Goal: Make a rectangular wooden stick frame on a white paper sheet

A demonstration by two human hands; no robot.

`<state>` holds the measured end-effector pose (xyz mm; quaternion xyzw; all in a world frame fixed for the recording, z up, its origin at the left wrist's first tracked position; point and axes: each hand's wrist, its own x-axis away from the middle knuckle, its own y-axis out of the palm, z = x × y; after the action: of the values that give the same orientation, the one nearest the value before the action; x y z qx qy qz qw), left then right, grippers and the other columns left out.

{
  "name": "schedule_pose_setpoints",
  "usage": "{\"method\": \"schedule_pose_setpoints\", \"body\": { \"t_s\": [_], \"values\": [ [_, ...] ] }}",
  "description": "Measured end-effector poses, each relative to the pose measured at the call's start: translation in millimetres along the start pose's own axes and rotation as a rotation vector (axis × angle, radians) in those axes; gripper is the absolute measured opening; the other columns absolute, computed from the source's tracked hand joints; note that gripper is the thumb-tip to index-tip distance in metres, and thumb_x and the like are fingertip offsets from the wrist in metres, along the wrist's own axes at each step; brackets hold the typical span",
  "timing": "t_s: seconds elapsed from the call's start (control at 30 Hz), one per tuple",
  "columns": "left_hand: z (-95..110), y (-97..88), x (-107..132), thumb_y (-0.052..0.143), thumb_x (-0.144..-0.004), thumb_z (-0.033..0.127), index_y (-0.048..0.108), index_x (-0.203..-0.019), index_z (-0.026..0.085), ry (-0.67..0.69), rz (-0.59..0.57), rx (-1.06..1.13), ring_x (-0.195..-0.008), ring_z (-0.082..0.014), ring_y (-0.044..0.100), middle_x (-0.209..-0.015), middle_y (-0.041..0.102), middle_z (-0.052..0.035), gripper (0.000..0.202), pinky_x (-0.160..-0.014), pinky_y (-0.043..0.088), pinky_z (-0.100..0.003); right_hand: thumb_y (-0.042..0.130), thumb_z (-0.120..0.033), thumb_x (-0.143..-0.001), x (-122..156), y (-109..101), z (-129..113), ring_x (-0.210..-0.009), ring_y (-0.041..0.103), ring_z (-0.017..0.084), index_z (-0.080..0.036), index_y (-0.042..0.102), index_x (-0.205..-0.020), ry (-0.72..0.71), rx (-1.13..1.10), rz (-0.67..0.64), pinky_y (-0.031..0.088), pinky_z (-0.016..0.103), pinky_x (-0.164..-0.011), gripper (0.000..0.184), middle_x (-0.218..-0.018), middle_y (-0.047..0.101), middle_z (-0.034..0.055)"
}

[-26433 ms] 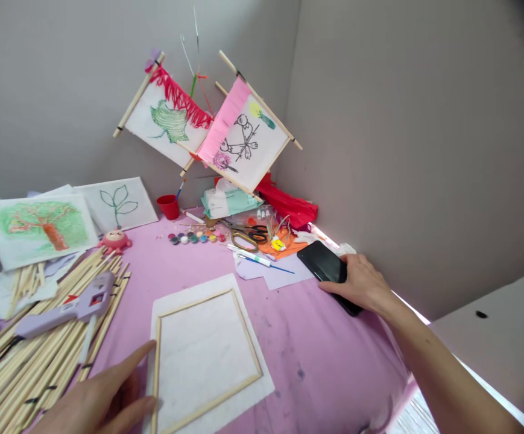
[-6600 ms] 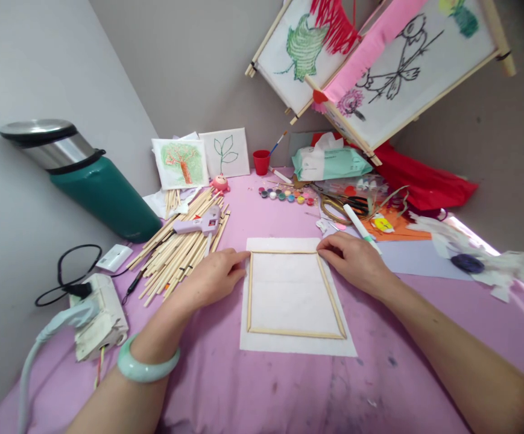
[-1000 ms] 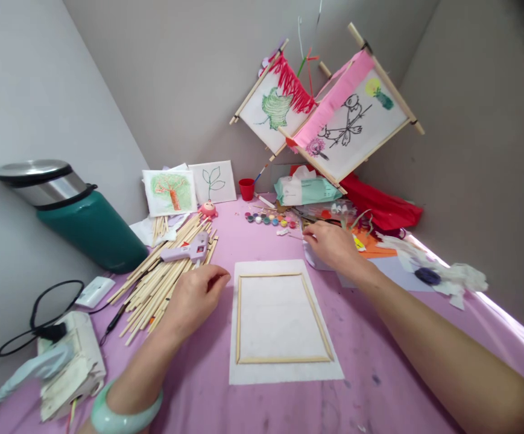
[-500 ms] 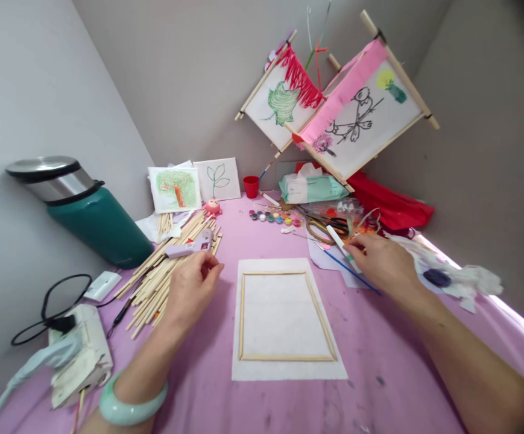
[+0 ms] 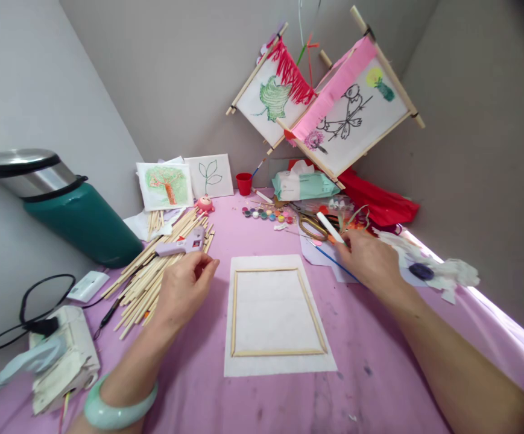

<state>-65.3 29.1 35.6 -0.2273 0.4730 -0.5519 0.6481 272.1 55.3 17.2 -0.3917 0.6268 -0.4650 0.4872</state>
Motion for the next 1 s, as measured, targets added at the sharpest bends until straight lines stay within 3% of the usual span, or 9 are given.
{"method": "schedule_pose_setpoints", "body": {
  "t_s": [0.1,0.23,0.33,0.43,0.57,0.67,0.77,0.87,1.0],
  "values": [
    [2,-0.2,0,0.049,-0.087,0.034,0.061,-0.076,0.018,0.032,-0.001,0.023,-0.064,-0.0149,0.056,-0.069,0.063,-0.0007,0.023,-0.062,0.039,-0.026,0.043,-0.036,-0.089,6,-6,-5,-0.079,0.062,0.023,-0.018,0.062,-0.098,-0.189,-0.218,0.211,0.039,0.030,-0.061,0.028,-0.093,0.068,0.0092],
    [7,-1.5,1,0.048,-0.090,0.030,0.064,-0.096,0.017,0.143,-0.032,0.111,-0.071,-0.0145,0.056,-0.085,0.065,-0.0039,0.021,-0.066,0.042,-0.026,0.046,-0.030,-0.090,20,-13,-22,-0.079,0.058,0.019,-0.018,0.060,-0.094,-0.586,-0.453,0.221,0.042,0.029,-0.071,0.019,-0.088,0.065,0.0074],
    [12,-1.1,5,0.055,-0.087,0.032,0.053,-0.121,0.017,0.244,-0.093,0.232,-0.068,-0.0118,0.054,-0.104,0.061,-0.0074,0.037,-0.065,0.046,-0.026,0.049,-0.026,-0.090,36,-14,-43,-0.081,0.056,0.019,-0.017,0.061,-0.094,-0.793,-0.461,0.215,0.041,0.030,-0.074,0.016,-0.088,0.064,0.0083],
    [15,3.1,9,0.058,-0.086,0.031,0.047,-0.129,0.021,0.407,-0.166,0.279,-0.086,-0.0146,0.057,-0.119,0.054,-0.0101,0.046,-0.075,0.049,-0.027,0.050,-0.024,-0.090,54,-13,-65,-0.076,0.054,0.018,-0.017,0.064,-0.093,-0.909,-0.426,0.233,0.039,0.030,-0.068,0.016,-0.083,0.063,0.0073],
    [15,11.1,13,0.048,-0.092,0.025,0.057,-0.118,0.021,0.547,-0.270,0.183,-0.089,-0.0162,0.059,-0.098,0.062,-0.0061,0.027,-0.077,0.046,-0.027,0.050,-0.024,-0.091,65,-11,-84,-0.071,0.052,0.017,-0.018,0.065,-0.090,-0.968,-0.426,0.295,0.036,0.030,-0.064,0.017,-0.075,0.063,0.0048],
    [14,12.3,12,0.042,-0.094,0.028,0.060,-0.107,0.018,0.456,-0.309,0.100,-0.080,-0.0175,0.061,-0.087,0.064,-0.0053,0.024,-0.072,0.045,-0.029,0.053,-0.034,-0.090,54,-10,-75,-0.078,0.055,0.018,-0.018,0.064,-0.095,-0.928,-0.485,0.297,0.040,0.031,-0.069,0.021,-0.084,0.065,0.0066],
    [12,9.8,8,0.038,-0.095,0.031,0.059,-0.104,0.019,0.217,-0.268,0.027,-0.082,-0.0208,0.062,-0.089,0.067,-0.0059,0.026,-0.071,0.044,-0.032,0.053,-0.035,-0.089,31,-8,-47,-0.088,0.059,0.020,-0.016,0.063,-0.096,-0.610,-0.485,0.302,0.042,0.032,-0.075,0.022,-0.094,0.066,0.0090],
    [9,9.5,3,0.034,-0.094,0.032,0.055,-0.107,0.020,0.017,-0.247,-0.034,-0.076,-0.0222,0.063,-0.083,0.067,-0.0045,0.027,-0.067,0.043,-0.032,0.054,-0.033,-0.087,12,-1,-18,-0.081,0.061,0.023,-0.018,0.064,-0.086,-0.266,-0.162,0.123,0.039,0.031,-0.063,0.018,-0.089,0.067,0.0078],
    [6,13.6,0,0.035,-0.093,0.030,0.053,-0.107,0.020,-0.055,-0.222,-0.051,-0.077,-0.0227,0.063,-0.088,0.068,-0.0051,0.024,-0.067,0.043,-0.032,0.053,-0.031,-0.085,3,7,-2,-0.076,0.062,0.024,-0.019,0.064,-0.080,-0.148,0.034,-0.134,0.032,0.029,-0.053,0.017,-0.084,0.068,0.0067]
  ]
}}
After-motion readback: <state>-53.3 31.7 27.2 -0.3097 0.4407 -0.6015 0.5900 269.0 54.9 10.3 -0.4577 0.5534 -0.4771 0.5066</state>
